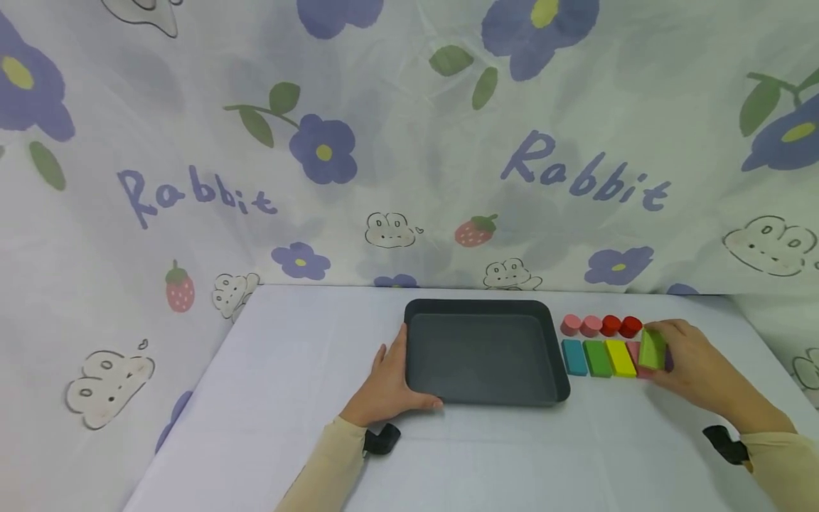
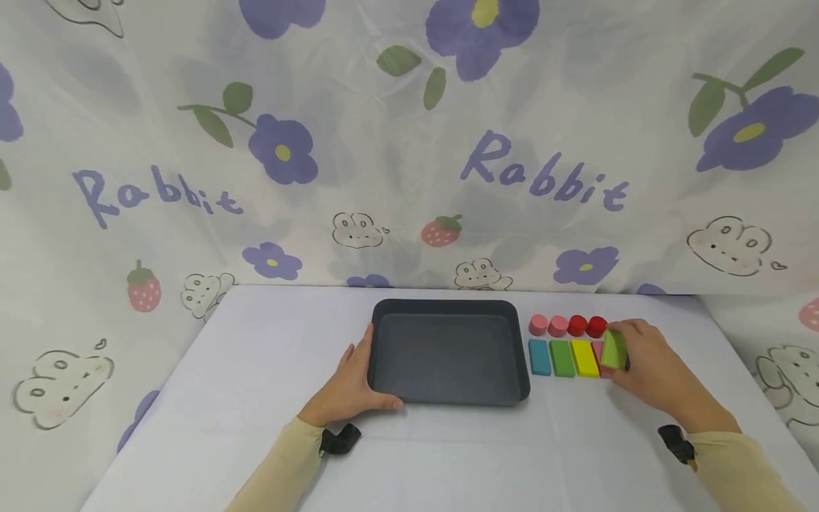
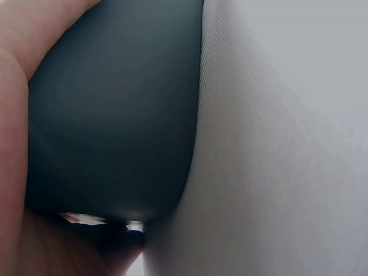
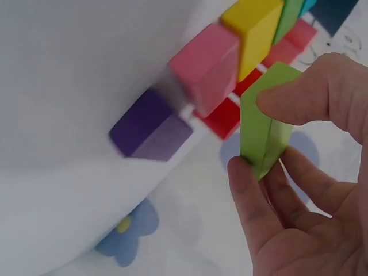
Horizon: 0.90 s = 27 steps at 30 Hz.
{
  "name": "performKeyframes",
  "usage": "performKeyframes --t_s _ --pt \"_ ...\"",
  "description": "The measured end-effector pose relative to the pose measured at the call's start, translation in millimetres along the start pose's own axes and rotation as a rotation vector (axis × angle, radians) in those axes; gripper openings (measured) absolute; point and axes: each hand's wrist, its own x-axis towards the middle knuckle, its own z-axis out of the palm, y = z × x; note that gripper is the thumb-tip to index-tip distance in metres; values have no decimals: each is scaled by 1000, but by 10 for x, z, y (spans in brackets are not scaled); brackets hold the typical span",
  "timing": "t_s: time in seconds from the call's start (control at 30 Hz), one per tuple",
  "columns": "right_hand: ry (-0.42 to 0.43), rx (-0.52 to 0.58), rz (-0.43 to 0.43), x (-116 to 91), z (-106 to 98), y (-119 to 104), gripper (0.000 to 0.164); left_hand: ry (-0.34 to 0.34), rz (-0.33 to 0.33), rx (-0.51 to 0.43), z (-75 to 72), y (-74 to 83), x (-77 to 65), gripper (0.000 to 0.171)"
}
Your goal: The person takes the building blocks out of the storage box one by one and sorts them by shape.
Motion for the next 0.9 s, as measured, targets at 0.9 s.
performKeyframes --t_s 0.9 --pt "-144 -67 88 -41 -114 598 74 -7 3 -10 -6 -7 10 146"
